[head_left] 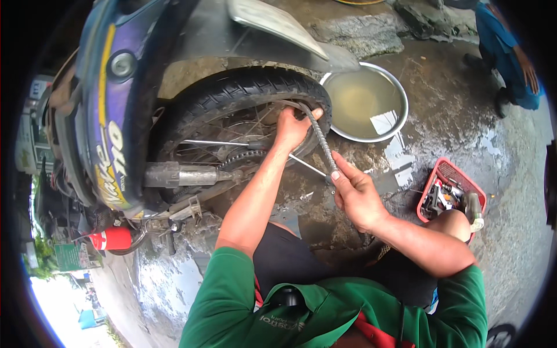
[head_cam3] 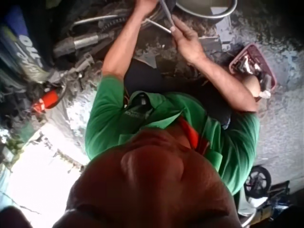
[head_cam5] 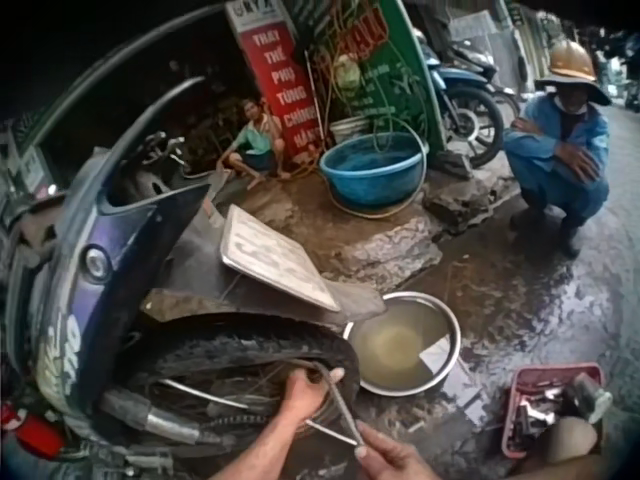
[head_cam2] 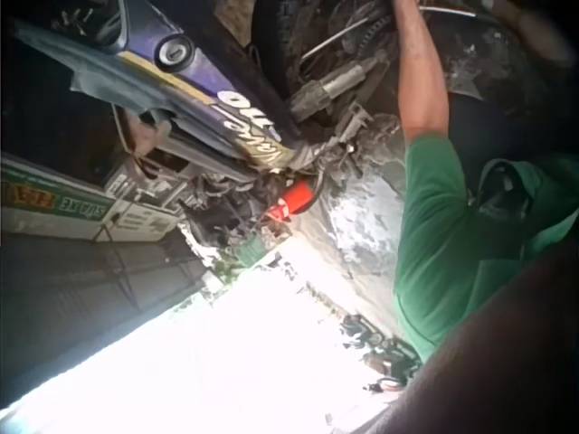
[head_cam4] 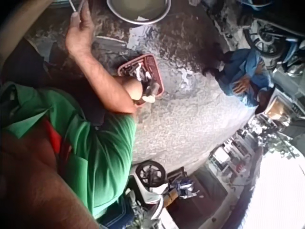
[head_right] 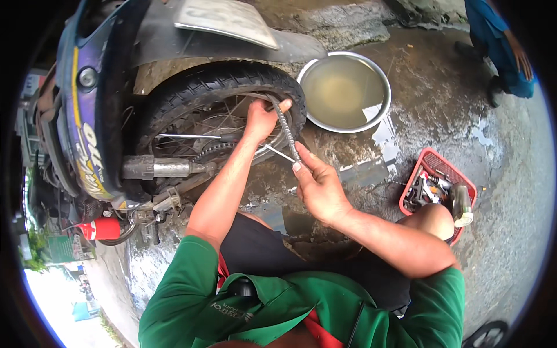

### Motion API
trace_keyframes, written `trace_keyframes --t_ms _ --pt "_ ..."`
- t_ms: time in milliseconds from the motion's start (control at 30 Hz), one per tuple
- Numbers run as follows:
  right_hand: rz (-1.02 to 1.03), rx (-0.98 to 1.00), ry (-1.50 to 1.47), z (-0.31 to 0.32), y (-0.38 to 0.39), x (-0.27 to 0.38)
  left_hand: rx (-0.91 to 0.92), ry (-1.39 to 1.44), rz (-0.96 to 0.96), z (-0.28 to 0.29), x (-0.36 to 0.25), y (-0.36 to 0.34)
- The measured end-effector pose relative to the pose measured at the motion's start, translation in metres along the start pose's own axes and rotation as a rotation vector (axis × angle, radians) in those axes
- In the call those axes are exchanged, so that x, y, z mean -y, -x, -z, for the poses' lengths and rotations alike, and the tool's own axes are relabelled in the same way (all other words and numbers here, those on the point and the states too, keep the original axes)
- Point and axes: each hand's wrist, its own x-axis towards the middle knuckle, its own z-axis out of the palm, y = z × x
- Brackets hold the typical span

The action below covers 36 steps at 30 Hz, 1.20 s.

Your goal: Repairing a punctured motorcycle inner tube by identifying the leak in a water basin and patching it.

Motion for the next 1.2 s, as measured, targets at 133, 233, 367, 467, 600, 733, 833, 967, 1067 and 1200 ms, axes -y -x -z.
trace_keyframes --t_ms 133,233,367,467,600,733,833,967,1067,1200 --pt "-0.126 0.176 0.097 0.065 -0.017 0.093 0.005 0.064 -0.019 0.014 0.001 -0.002" --pt "-0.132 0.283 0.324 0.104 -0.058 0.142 -0.070 0.040 -0.046 -0.007 0.002 -0.009" --pt "-0.151 0.344 0.600 0.117 -0.087 0.170 -0.213 -0.072 -0.012 -0.015 0.000 0.000" --pt "-0.158 0.343 0.585 0.113 -0.092 0.167 -0.333 -0.125 0.030 -0.022 0.005 -0.002" --pt "-0.207 0.228 0.472 0.082 -0.053 0.140 -0.392 -0.153 -0.072 -0.019 -0.005 -0.001" --pt "-0.201 0.261 0.617 0.082 -0.075 0.191 -0.338 -0.118 -0.061 -0.019 0.001 0.000" --pt "-0.227 0.310 0.661 0.090 -0.082 0.202 -0.319 -0.101 -0.050 -0.024 0.000 0.000" --pt "0.055 0.044 0.629 0.028 -0.025 0.088 -0.295 -0.131 0.039 -0.004 -0.007 0.008" --pt "0.195 -0.007 0.183 -0.005 -0.027 0.003 -0.197 -0.083 0.058 -0.012 -0.015 -0.001" --pt "0.220 -0.126 0.077 -0.012 -0.011 -0.021 0.045 0.056 0.166 -0.005 -0.003 0.018"
